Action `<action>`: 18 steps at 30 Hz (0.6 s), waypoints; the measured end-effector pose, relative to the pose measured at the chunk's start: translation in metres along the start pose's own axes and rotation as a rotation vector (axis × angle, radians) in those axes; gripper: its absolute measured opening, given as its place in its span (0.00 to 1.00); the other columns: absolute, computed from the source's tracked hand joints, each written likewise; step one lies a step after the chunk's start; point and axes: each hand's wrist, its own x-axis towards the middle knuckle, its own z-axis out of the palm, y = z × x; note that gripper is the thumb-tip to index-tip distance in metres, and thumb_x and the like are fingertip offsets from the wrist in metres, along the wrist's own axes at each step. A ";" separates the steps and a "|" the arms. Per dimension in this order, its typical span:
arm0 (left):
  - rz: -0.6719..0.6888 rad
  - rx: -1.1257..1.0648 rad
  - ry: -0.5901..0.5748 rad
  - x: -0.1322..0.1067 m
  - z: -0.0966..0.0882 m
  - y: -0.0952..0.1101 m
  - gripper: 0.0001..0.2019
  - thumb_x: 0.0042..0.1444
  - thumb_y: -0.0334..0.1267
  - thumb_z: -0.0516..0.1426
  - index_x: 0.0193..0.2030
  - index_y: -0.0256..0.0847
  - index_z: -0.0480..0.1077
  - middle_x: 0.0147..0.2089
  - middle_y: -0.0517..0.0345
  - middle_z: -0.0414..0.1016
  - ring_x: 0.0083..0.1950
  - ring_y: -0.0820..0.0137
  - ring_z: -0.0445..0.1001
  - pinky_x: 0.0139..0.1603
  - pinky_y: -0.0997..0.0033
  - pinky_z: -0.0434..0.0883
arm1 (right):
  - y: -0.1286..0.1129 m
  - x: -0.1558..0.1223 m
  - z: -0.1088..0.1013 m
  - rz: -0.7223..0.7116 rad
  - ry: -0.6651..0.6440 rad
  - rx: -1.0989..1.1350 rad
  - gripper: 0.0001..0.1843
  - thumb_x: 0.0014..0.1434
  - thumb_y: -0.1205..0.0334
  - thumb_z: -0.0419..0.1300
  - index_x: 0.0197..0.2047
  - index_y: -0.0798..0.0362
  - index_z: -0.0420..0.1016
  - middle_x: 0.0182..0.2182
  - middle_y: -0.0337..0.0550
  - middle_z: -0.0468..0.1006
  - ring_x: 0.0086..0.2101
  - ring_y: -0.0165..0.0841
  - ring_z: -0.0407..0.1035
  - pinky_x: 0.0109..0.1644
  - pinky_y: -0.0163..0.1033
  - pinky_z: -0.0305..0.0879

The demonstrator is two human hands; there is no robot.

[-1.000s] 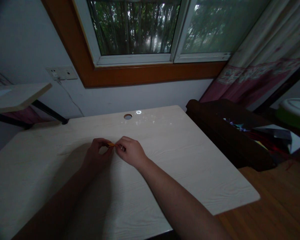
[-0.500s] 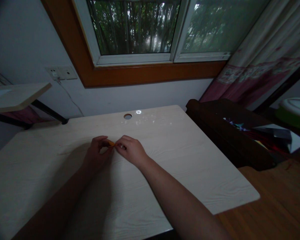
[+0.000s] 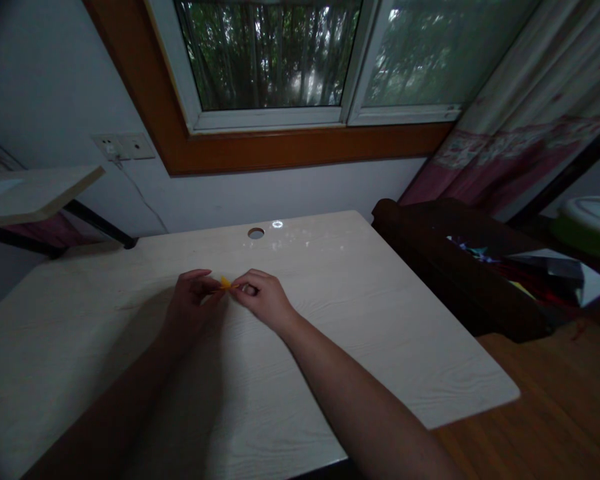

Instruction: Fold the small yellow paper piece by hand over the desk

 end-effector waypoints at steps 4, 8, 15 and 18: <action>-0.021 -0.009 -0.003 -0.001 0.001 0.002 0.21 0.52 0.35 0.63 0.51 0.44 0.60 0.37 0.60 0.76 0.39 0.71 0.78 0.45 0.65 0.76 | 0.001 -0.001 0.001 0.014 0.007 0.015 0.06 0.60 0.60 0.62 0.39 0.51 0.78 0.29 0.39 0.72 0.28 0.28 0.65 0.33 0.33 0.61; -0.031 0.023 -0.004 -0.001 0.001 0.001 0.21 0.52 0.34 0.63 0.50 0.44 0.61 0.36 0.60 0.76 0.38 0.71 0.78 0.45 0.66 0.76 | 0.002 -0.001 0.002 0.017 0.005 0.014 0.06 0.59 0.59 0.63 0.39 0.51 0.78 0.30 0.39 0.72 0.28 0.28 0.65 0.33 0.33 0.61; -0.005 0.053 -0.004 -0.002 0.001 0.004 0.19 0.53 0.34 0.63 0.49 0.43 0.61 0.37 0.59 0.76 0.39 0.71 0.78 0.45 0.65 0.76 | -0.002 0.000 0.002 0.068 0.032 0.086 0.06 0.57 0.59 0.66 0.35 0.52 0.79 0.27 0.37 0.72 0.25 0.26 0.65 0.30 0.32 0.61; -0.018 0.009 -0.007 -0.003 0.001 0.003 0.19 0.53 0.36 0.63 0.49 0.43 0.61 0.38 0.58 0.76 0.39 0.70 0.79 0.45 0.65 0.76 | -0.003 0.000 0.003 0.160 0.023 0.205 0.08 0.56 0.58 0.66 0.34 0.54 0.79 0.26 0.37 0.73 0.22 0.25 0.66 0.28 0.32 0.62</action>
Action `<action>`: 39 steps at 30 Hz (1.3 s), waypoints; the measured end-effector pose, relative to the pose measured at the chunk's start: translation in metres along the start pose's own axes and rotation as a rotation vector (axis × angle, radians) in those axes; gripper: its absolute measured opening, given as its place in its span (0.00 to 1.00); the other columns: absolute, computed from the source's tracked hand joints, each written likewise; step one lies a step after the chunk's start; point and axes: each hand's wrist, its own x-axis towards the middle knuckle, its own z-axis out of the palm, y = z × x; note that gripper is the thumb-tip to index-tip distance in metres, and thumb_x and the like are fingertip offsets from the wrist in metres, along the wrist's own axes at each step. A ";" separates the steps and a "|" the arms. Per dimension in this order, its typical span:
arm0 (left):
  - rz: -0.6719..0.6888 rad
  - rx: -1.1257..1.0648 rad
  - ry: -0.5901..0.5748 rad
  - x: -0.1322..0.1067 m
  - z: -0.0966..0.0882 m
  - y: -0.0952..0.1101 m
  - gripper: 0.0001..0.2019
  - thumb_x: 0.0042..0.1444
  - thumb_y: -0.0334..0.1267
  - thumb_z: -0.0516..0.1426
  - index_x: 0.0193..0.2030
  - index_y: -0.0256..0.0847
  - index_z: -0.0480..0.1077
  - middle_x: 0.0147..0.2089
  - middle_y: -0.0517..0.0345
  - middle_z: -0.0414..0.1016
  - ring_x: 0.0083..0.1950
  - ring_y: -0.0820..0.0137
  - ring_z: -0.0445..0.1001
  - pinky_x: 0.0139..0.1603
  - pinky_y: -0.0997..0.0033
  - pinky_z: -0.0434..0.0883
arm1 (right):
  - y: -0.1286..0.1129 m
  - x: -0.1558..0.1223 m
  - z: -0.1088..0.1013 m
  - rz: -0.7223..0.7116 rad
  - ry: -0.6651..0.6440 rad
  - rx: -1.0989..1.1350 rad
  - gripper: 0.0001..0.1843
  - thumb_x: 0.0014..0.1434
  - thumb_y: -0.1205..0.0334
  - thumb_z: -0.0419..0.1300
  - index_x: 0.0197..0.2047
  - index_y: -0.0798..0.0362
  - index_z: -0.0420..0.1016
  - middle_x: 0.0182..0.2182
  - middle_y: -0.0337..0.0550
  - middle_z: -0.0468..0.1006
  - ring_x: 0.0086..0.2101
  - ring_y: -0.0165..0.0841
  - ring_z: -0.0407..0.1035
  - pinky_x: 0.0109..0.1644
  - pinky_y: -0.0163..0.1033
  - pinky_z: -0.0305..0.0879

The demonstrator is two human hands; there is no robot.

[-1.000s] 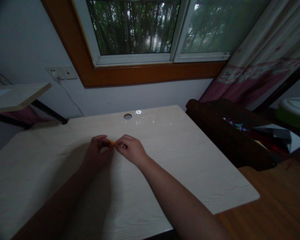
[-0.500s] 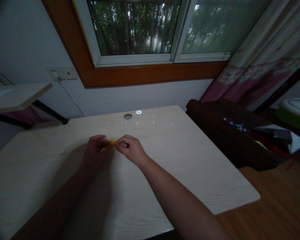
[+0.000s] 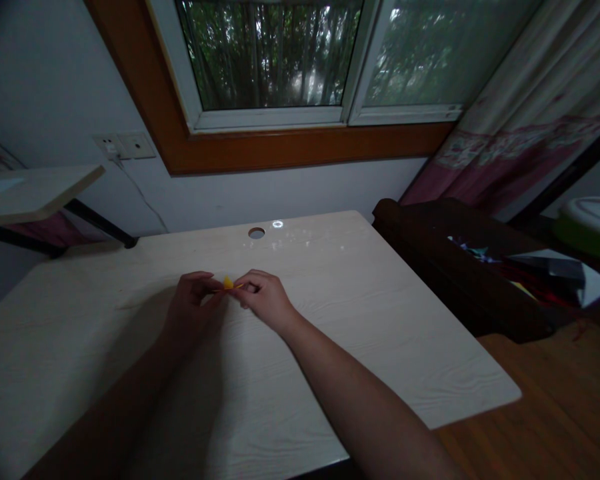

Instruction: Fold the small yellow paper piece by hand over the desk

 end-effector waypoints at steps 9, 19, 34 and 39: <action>-0.030 -0.066 0.003 0.001 0.000 0.001 0.20 0.52 0.35 0.64 0.49 0.43 0.62 0.37 0.60 0.76 0.38 0.72 0.78 0.44 0.68 0.76 | 0.007 0.000 0.005 0.075 -0.030 0.109 0.11 0.56 0.55 0.65 0.37 0.54 0.77 0.24 0.37 0.73 0.22 0.26 0.68 0.27 0.32 0.62; -0.053 -0.071 -0.002 0.003 -0.001 -0.006 0.16 0.52 0.37 0.64 0.45 0.43 0.65 0.37 0.59 0.75 0.38 0.71 0.78 0.42 0.69 0.75 | 0.001 0.000 0.001 -0.204 0.042 -0.007 0.05 0.58 0.61 0.64 0.39 0.48 0.79 0.39 0.44 0.75 0.36 0.31 0.70 0.37 0.36 0.67; -0.126 -0.058 -0.023 0.003 -0.002 0.008 0.09 0.52 0.39 0.63 0.38 0.41 0.71 0.36 0.58 0.76 0.38 0.70 0.76 0.42 0.69 0.73 | 0.003 0.001 0.000 -0.170 -0.005 0.050 0.06 0.58 0.65 0.64 0.39 0.48 0.81 0.37 0.42 0.79 0.38 0.32 0.74 0.42 0.37 0.69; -0.083 0.006 -0.112 0.003 -0.005 0.008 0.05 0.55 0.38 0.61 0.38 0.42 0.74 0.37 0.57 0.76 0.39 0.69 0.75 0.43 0.69 0.72 | 0.006 0.001 0.001 -0.159 0.004 0.081 0.06 0.57 0.66 0.64 0.38 0.48 0.81 0.37 0.42 0.79 0.38 0.31 0.74 0.42 0.37 0.69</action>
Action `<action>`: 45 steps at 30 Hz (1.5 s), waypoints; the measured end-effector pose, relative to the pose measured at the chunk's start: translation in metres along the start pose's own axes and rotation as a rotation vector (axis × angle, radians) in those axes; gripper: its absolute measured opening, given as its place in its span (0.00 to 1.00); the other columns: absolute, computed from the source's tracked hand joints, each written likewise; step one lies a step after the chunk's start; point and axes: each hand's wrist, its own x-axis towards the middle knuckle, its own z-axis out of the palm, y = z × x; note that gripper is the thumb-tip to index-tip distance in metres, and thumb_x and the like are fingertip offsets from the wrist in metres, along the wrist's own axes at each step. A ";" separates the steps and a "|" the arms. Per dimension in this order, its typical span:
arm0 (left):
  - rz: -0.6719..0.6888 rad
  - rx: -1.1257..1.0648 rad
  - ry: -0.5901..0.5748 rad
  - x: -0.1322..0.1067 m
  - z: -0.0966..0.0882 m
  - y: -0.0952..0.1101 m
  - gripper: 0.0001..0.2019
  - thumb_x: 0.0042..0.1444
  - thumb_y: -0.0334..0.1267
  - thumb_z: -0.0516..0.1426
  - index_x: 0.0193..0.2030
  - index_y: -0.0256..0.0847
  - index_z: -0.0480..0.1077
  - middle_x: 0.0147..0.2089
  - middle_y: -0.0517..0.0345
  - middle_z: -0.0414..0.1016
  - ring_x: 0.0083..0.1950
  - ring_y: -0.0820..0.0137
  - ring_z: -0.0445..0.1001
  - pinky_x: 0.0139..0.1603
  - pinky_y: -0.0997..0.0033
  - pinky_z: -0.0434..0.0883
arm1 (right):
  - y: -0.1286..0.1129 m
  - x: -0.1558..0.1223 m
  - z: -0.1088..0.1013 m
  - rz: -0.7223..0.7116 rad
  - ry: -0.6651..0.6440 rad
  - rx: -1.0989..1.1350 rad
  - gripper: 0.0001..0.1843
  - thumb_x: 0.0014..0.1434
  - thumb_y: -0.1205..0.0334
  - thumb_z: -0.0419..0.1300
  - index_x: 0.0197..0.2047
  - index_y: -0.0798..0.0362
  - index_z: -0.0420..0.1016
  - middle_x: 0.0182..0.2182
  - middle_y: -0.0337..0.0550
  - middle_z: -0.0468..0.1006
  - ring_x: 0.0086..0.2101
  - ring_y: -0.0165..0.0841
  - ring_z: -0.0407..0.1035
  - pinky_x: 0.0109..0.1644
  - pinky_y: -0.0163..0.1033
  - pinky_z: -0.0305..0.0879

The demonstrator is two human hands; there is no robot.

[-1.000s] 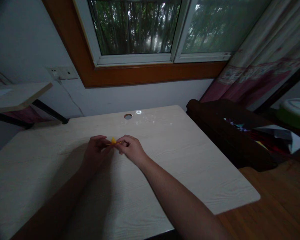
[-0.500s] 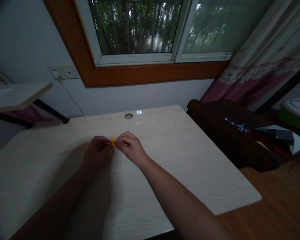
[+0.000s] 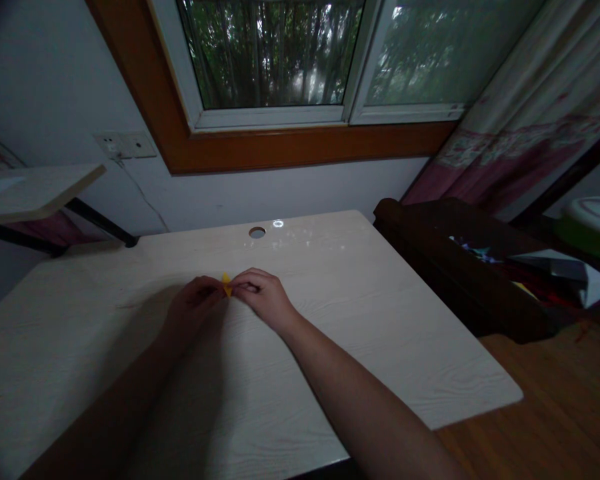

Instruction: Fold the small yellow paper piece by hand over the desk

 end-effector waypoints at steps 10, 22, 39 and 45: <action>0.080 0.040 -0.019 -0.001 -0.002 0.004 0.03 0.56 0.35 0.60 0.38 0.42 0.73 0.37 0.57 0.76 0.40 0.70 0.75 0.44 0.70 0.73 | -0.002 -0.001 0.000 -0.010 -0.020 0.014 0.07 0.56 0.67 0.65 0.38 0.48 0.81 0.39 0.43 0.78 0.39 0.32 0.74 0.43 0.37 0.69; 0.122 0.098 -0.016 -0.001 -0.003 0.002 0.05 0.56 0.37 0.60 0.38 0.42 0.73 0.38 0.55 0.76 0.40 0.69 0.76 0.45 0.67 0.75 | -0.008 0.000 0.001 0.016 -0.010 0.018 0.04 0.55 0.59 0.67 0.35 0.48 0.80 0.38 0.43 0.78 0.40 0.33 0.73 0.45 0.40 0.71; 0.081 0.094 -0.005 -0.001 0.001 0.001 0.05 0.55 0.39 0.61 0.38 0.42 0.73 0.37 0.56 0.77 0.39 0.69 0.77 0.44 0.67 0.75 | -0.005 -0.001 0.005 0.127 0.001 0.095 0.06 0.58 0.59 0.63 0.35 0.52 0.77 0.38 0.43 0.76 0.32 0.29 0.72 0.37 0.36 0.70; 0.078 0.123 0.007 -0.001 0.000 0.000 0.05 0.55 0.39 0.61 0.37 0.42 0.74 0.37 0.56 0.78 0.39 0.68 0.77 0.44 0.67 0.75 | 0.002 -0.004 0.007 0.144 0.039 0.047 0.08 0.58 0.57 0.64 0.37 0.51 0.77 0.35 0.42 0.77 0.32 0.29 0.71 0.36 0.36 0.67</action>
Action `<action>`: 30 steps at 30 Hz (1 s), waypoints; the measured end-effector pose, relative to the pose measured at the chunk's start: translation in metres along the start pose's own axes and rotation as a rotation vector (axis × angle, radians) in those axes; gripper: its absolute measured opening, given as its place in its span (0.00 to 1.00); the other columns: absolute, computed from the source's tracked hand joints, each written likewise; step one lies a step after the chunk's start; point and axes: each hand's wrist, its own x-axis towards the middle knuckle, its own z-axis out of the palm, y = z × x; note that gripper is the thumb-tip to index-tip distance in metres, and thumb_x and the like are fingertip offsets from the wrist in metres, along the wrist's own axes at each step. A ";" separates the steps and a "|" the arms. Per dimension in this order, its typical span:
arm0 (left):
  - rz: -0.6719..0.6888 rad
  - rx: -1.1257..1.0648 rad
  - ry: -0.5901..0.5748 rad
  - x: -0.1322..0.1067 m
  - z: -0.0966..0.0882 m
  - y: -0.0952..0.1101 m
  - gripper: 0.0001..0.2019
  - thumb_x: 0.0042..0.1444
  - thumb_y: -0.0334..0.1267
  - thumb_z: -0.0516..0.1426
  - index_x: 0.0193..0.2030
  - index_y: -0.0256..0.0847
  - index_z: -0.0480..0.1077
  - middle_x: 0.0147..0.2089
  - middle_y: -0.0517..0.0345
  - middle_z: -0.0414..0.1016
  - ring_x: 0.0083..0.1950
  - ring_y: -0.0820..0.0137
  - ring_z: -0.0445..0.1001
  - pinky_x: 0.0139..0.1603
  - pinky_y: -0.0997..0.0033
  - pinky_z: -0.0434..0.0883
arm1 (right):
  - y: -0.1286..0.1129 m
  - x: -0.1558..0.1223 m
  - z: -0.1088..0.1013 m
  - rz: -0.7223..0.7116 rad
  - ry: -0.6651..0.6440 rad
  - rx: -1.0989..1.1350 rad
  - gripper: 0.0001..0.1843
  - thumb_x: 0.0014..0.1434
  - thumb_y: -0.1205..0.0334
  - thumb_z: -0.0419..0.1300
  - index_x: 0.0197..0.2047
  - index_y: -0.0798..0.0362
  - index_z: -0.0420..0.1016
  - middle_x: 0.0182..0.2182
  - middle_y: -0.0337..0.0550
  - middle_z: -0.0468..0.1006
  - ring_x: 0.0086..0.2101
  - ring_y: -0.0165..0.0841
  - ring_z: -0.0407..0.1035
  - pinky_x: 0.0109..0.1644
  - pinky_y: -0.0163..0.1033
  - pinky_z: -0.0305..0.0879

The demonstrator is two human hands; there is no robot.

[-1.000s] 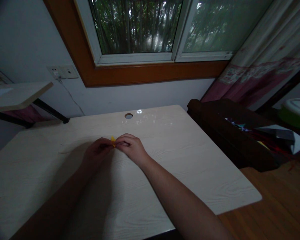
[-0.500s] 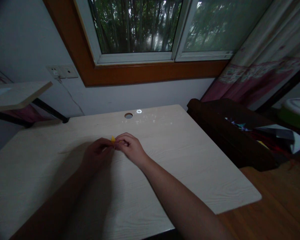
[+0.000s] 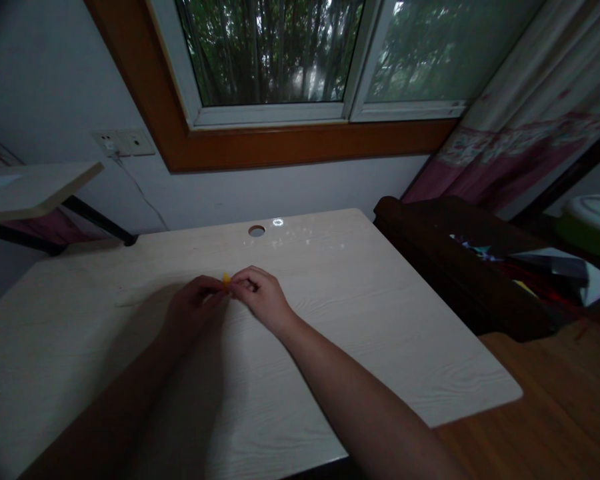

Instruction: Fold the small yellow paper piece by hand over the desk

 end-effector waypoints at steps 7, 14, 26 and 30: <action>-0.024 -0.002 0.024 0.000 0.002 -0.001 0.04 0.54 0.38 0.61 0.36 0.42 0.73 0.35 0.57 0.77 0.37 0.69 0.76 0.42 0.69 0.74 | -0.002 0.000 0.000 0.009 0.032 -0.064 0.07 0.56 0.57 0.64 0.36 0.52 0.78 0.31 0.40 0.75 0.29 0.28 0.66 0.33 0.34 0.62; -0.065 -0.009 0.048 0.000 0.002 0.001 0.05 0.54 0.38 0.62 0.36 0.41 0.73 0.35 0.57 0.77 0.37 0.69 0.76 0.42 0.68 0.75 | -0.001 -0.001 0.002 0.053 0.029 -0.013 0.09 0.56 0.55 0.64 0.37 0.52 0.77 0.31 0.40 0.76 0.29 0.28 0.67 0.33 0.34 0.64; -0.143 -0.047 0.124 0.000 0.005 -0.007 0.10 0.51 0.41 0.64 0.37 0.42 0.69 0.35 0.58 0.77 0.36 0.68 0.77 0.39 0.68 0.74 | 0.005 0.000 0.005 0.138 0.040 0.143 0.13 0.52 0.55 0.67 0.37 0.52 0.72 0.31 0.39 0.77 0.29 0.28 0.71 0.34 0.33 0.67; -0.159 -0.042 0.141 0.000 0.006 -0.007 0.12 0.51 0.41 0.65 0.38 0.42 0.68 0.35 0.59 0.76 0.37 0.68 0.77 0.40 0.67 0.74 | 0.005 0.001 0.005 0.137 0.060 0.151 0.12 0.52 0.57 0.68 0.36 0.52 0.72 0.28 0.36 0.75 0.27 0.26 0.68 0.31 0.31 0.63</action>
